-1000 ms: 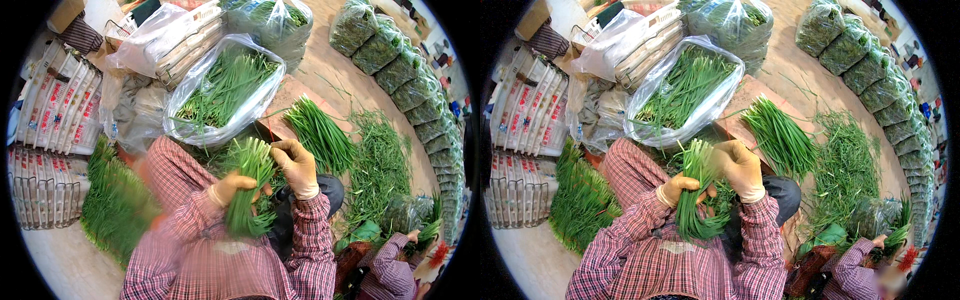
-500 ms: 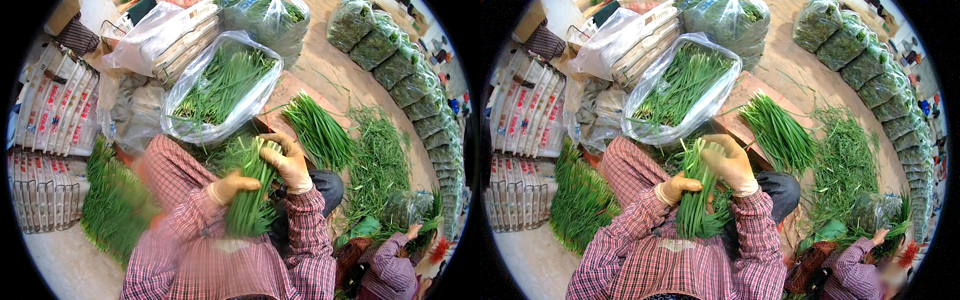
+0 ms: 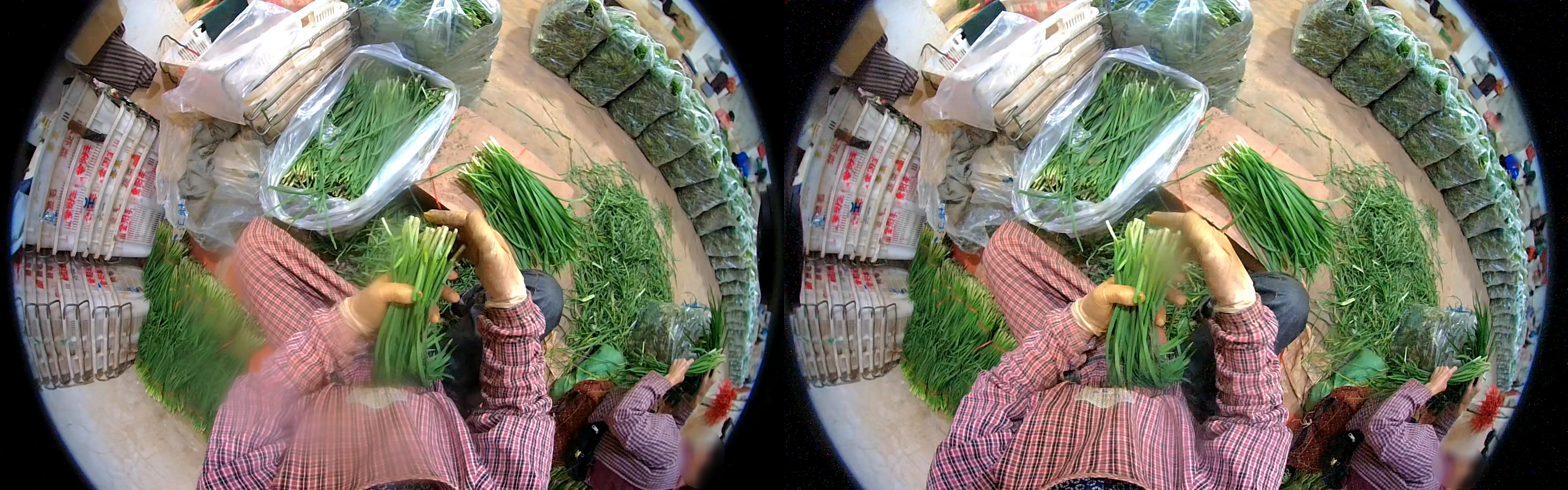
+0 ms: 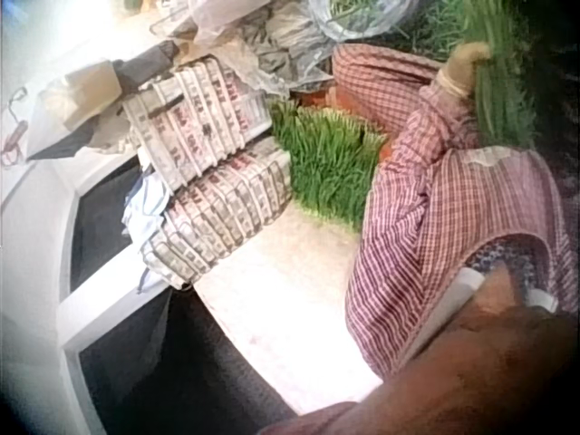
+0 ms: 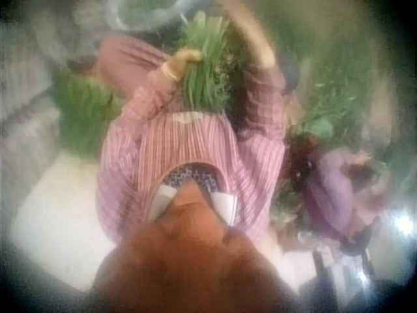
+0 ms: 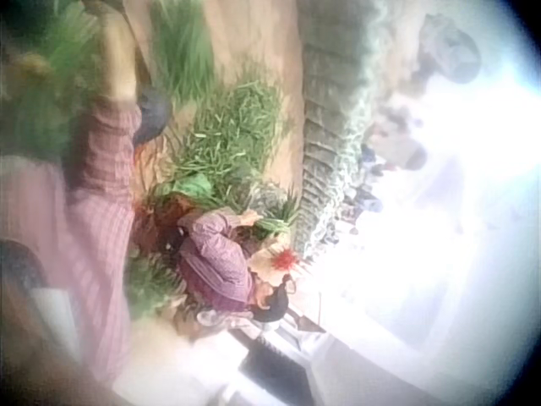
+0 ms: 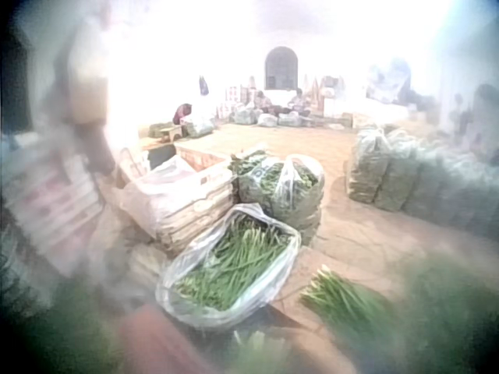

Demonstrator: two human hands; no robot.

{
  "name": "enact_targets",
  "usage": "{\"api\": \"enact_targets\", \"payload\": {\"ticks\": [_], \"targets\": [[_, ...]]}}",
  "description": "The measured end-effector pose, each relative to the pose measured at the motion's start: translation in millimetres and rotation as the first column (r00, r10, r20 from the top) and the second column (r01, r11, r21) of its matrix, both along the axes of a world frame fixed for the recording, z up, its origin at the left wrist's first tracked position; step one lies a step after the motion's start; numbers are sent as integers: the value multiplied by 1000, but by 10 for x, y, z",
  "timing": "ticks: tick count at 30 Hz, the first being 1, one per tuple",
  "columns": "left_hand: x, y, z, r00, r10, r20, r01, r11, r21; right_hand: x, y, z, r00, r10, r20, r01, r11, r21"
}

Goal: The person sorts green chives by hand, aligns the stalks into a bundle, removes loose debris, and ties the bundle with a red string.

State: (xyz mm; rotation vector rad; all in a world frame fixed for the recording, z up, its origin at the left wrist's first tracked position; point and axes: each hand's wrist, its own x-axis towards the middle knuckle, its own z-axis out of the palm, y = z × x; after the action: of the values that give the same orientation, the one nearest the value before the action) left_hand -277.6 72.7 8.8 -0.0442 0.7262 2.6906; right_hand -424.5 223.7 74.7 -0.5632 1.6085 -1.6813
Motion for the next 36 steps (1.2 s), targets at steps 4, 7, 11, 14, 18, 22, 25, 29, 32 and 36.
{"api": "enact_targets", "payload": {"ticks": [4, 7, 11, 14, 18, 22, 25, 29, 32, 36], "targets": [[18, -8, -52, 999, -44, 11, 44, 999, 13, 84, 50, 164, 986, 92, 143, -92, 996, -4], [2, -2, -70, 995, -101, 0, 101, 993, 57, 109, 17, 124, 971, 32, 237, -37, 999, 14], [14, 30, -50, 991, -120, 62, 107, 978, 179, 127, -69, -45, 976, -182, 119, 185, 983, -17], [40, 90, 59, 993, -54, 103, 22, 958, 287, 115, -83, -57, 967, -217, 133, 210, 976, 64], [82, 106, 5, 998, 19, 54, -33, 963, 269, 107, -85, -65, 979, -176, 107, 176, 984, 7], [49, 33, -128, 998, -37, 58, 32, 997, 74, 100, -4, -71, 993, -117, -36, 112, 988, -107], [31, 43, -36, 991, -18, 132, 20, 1000, -12, 115, -11, -66, 997, -63, 33, 66, 992, -104], [24, 27, -63, 992, -47, 115, 57, 994, -89, 151, -127, -44, 995, -40, 92, 43, 999, -27], [42, 20, -96, 996, -50, 72, 55, 996, -66, 125, -120, -104, 985, -43, 166, 38, 999, 33], [101, -16, -174, 975, -44, 217, 18, 992, 121, 89, -71, -126, 963, 61, 261, -39, 995, -88]]}}
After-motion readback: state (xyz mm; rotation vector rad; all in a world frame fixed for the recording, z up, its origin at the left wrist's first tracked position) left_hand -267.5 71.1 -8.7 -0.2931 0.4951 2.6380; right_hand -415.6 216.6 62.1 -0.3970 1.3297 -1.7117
